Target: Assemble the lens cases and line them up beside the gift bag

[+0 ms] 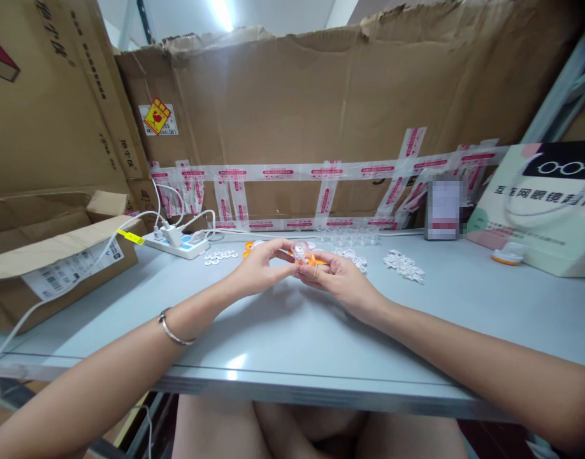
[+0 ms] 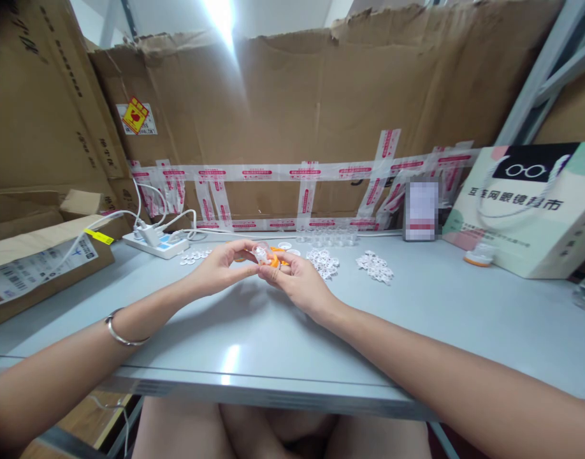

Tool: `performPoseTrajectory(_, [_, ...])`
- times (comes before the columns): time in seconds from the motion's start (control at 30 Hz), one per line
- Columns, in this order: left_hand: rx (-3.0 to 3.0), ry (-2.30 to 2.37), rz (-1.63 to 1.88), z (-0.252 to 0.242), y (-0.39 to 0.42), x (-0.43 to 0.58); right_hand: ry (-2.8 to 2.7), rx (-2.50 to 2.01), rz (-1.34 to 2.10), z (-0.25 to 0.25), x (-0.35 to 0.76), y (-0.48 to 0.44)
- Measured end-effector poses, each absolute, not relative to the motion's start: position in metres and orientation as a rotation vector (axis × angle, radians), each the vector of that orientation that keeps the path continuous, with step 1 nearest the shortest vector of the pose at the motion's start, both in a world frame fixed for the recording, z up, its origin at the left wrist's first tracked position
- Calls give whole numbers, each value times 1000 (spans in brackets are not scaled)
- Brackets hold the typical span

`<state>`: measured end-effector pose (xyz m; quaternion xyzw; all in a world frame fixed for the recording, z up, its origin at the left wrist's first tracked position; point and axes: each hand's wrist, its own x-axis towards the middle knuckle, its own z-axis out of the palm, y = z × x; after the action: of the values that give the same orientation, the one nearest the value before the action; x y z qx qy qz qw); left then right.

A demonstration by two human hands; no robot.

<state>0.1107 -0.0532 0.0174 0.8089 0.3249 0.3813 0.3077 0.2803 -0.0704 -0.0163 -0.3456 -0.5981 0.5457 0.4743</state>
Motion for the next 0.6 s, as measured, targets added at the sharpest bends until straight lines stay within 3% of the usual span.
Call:
performPoseTrajectory(0.4, [2084, 1104, 1341, 15, -57, 115, -1449, -914, 1450, -29, 276, -68])
performPoseTrajectory(0.6, [2051, 980, 1237, 17, -52, 111, -1388, -925, 1501, -24, 273, -72])
